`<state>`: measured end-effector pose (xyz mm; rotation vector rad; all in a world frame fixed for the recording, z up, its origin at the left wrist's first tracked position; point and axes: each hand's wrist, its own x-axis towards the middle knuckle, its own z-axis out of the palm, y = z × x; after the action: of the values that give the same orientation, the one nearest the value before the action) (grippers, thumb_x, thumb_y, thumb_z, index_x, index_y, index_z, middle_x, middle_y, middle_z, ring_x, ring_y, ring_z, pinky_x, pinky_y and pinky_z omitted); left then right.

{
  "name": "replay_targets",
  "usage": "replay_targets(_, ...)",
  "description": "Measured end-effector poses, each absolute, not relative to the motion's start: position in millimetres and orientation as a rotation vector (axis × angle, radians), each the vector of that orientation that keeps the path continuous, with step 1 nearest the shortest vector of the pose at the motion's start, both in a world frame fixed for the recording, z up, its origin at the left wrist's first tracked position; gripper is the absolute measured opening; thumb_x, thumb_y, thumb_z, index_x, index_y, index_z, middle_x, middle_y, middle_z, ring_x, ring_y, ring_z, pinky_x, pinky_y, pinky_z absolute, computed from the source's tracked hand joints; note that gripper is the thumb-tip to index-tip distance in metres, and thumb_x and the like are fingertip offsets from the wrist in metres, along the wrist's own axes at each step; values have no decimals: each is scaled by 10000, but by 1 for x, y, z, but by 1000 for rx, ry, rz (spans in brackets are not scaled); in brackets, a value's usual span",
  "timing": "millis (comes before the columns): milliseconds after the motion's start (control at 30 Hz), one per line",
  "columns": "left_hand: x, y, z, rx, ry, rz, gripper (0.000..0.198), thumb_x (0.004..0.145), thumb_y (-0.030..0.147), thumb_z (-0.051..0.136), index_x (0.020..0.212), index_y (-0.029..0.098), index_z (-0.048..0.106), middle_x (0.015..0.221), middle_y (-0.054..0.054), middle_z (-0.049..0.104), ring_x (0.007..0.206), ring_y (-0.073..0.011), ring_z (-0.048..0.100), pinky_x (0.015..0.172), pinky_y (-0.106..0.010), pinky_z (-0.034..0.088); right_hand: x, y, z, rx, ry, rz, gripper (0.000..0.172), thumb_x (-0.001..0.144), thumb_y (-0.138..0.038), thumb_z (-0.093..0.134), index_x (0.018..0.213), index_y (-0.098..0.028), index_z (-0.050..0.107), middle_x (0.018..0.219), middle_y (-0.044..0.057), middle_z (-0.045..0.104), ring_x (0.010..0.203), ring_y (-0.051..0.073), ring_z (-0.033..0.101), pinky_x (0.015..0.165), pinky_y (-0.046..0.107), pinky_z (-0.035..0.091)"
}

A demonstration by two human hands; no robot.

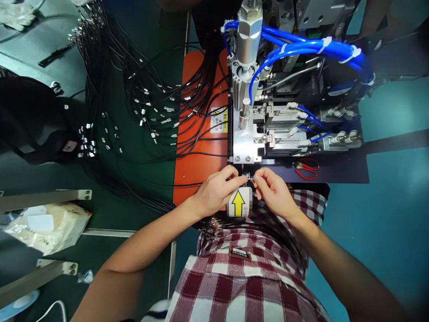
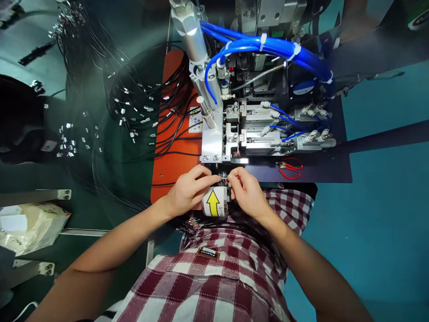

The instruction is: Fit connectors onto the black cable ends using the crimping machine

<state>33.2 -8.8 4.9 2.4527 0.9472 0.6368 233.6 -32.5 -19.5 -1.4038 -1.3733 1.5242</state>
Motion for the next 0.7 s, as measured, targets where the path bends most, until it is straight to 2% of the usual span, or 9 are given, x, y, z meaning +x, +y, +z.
replay_targets(200,30,-6,-1,2548,987,630,303,955,185,393,1092,130,657,841,-77,548,784,-160,568,667,-255,524,227,-30,-28,-1442,-1281,1515,241,955,-398,472,807,-209,491,653,-40,504,474,89,459,475,238,366)
replay_targets(700,29,-5,-7,2592,1020,588,302,953,196,411,1123,138,655,896,-100,572,804,-172,589,683,-284,550,226,-29,-31,-1489,-1298,1478,241,951,-401,481,819,-203,515,623,-37,510,493,101,473,500,241,381)
